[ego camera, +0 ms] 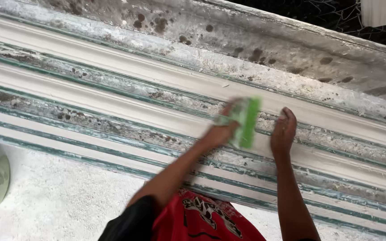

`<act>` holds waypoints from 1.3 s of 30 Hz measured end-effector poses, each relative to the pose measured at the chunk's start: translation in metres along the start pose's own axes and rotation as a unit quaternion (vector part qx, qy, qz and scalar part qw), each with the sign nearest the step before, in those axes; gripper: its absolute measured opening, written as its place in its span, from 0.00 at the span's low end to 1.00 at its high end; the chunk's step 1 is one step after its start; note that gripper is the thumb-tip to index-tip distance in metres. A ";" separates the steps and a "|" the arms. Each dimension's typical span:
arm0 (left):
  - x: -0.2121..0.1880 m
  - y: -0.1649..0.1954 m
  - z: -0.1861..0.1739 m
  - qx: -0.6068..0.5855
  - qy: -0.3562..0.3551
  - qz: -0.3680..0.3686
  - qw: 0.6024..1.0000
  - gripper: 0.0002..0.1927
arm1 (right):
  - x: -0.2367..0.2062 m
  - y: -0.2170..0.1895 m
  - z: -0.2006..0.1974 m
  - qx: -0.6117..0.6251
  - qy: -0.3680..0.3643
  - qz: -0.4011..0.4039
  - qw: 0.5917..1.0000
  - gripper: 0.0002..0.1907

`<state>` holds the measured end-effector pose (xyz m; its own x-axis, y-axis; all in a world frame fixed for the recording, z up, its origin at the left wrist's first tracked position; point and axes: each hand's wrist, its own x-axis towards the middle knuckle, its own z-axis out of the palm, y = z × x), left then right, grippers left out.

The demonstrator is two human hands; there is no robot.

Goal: The person cleans a long white molded trim piece by first scraping off dried residue with a metal scraper, then brushing the surface with a green brush to remove dust and debris. The person works along the length of the trim, moving from one end to the other.

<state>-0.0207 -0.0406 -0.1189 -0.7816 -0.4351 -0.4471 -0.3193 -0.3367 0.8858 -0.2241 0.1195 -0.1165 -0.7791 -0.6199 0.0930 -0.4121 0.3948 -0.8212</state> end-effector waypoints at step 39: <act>0.049 0.028 -0.073 0.096 0.147 0.235 0.956 0.36 | -0.002 0.068 -0.038 -0.042 0.016 -0.136 0.990 0.34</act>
<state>-0.0293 -0.1325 -0.1248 -0.6877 -0.7259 0.0152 -0.0842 0.1005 0.9914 -0.2684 0.1740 -0.1512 -0.6480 -0.6894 0.3237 -0.6455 0.2714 -0.7140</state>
